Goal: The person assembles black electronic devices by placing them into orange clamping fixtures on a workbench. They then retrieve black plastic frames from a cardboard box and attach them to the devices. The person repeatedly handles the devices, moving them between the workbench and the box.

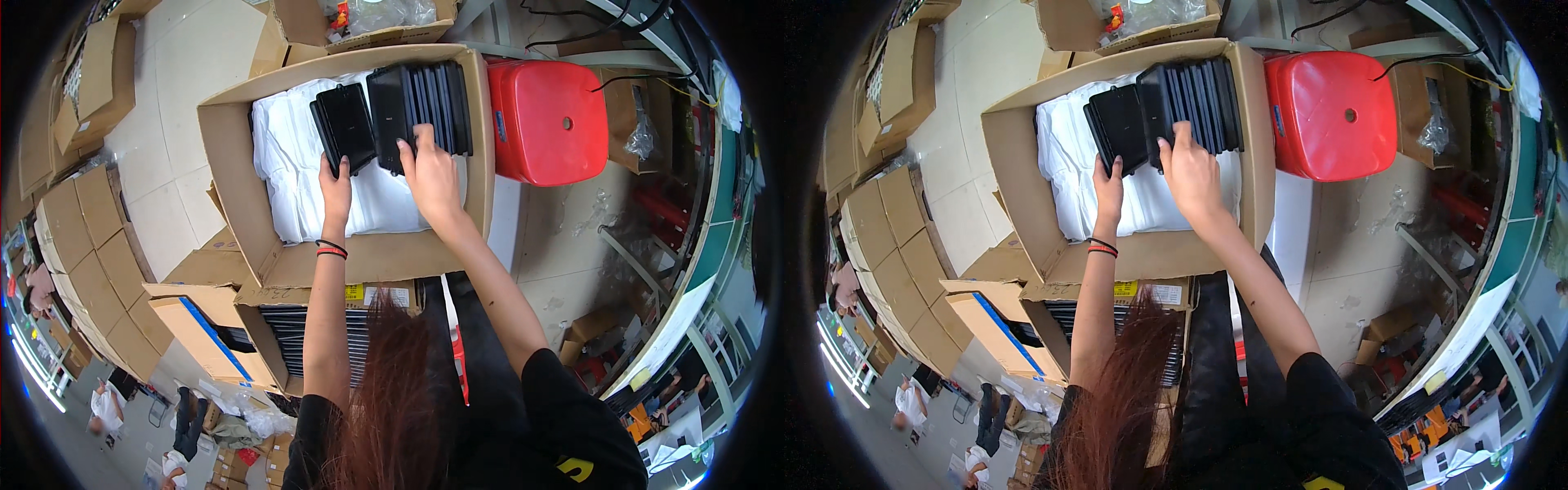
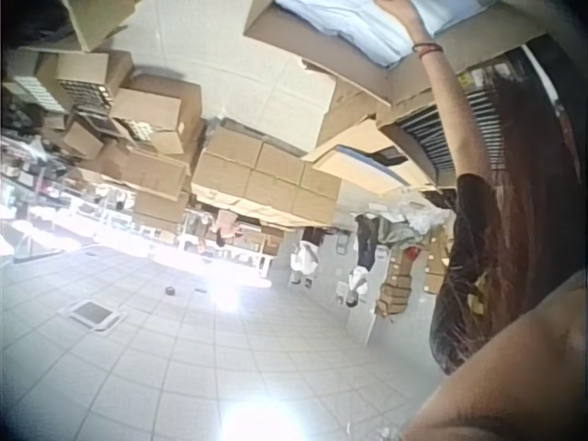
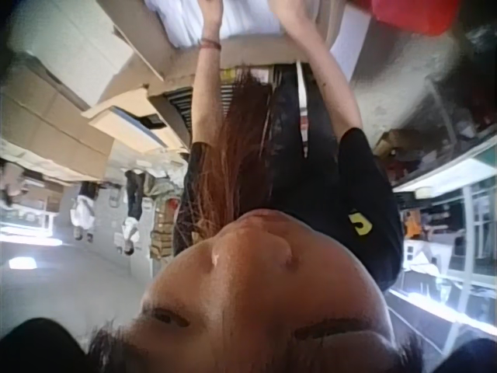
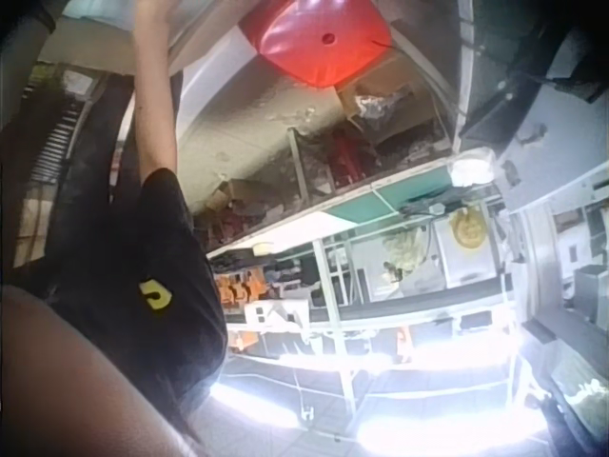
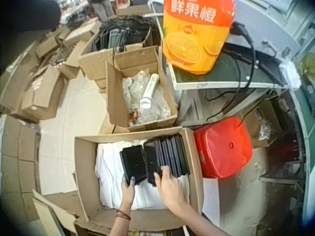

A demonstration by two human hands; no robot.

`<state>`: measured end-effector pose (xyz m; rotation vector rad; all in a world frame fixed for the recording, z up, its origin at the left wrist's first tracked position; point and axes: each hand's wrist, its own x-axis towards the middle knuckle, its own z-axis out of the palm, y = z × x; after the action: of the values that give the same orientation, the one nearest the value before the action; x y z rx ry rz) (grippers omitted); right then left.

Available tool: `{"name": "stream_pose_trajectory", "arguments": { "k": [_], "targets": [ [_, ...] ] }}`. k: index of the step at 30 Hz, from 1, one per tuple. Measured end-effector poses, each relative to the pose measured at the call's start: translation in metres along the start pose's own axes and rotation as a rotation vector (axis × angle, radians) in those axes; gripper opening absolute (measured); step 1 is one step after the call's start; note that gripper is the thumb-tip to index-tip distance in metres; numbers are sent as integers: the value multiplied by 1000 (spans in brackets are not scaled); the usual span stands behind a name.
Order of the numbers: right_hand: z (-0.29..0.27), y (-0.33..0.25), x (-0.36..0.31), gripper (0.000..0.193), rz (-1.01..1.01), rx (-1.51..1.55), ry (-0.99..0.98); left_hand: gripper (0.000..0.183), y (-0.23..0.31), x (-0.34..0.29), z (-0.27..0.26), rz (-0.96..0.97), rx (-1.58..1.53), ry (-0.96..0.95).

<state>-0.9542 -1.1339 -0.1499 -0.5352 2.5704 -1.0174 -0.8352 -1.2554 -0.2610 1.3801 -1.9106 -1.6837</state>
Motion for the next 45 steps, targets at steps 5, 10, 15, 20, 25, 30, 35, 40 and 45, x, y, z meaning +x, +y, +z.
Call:
{"name": "stream_pose_trajectory", "arguments": {
  "k": [5,10,15,20,25,30,35,40,45],
  "targets": [
    [13,-10,-17,26,-200,-116,-39,42,-3,-1,0,4,-51,-27],
    [86,12,-49,51,-343,106,-203,35,-12,-1,-4,-36,-189,-102],
    [100,19,-44,49,-293,99,-174,40,7,-3,-10,-125,-166,-234],
    [82,33,-30,48,-128,72,-184,55,12,-13,16,40,20,-285],
    [18,30,-64,45,-107,126,-199,60,24,-15,57,221,234,-258],
    [-64,29,-184,42,-28,-41,-238,56,3,2,67,320,143,-68],
    [-176,68,-296,42,216,45,-305,109,19,-23,55,-112,505,-141],
    [-235,134,-414,34,601,98,170,77,63,-107,20,373,573,-239],
    [-346,167,-464,37,737,-51,691,56,104,-252,26,363,625,-565]
  ]
}}
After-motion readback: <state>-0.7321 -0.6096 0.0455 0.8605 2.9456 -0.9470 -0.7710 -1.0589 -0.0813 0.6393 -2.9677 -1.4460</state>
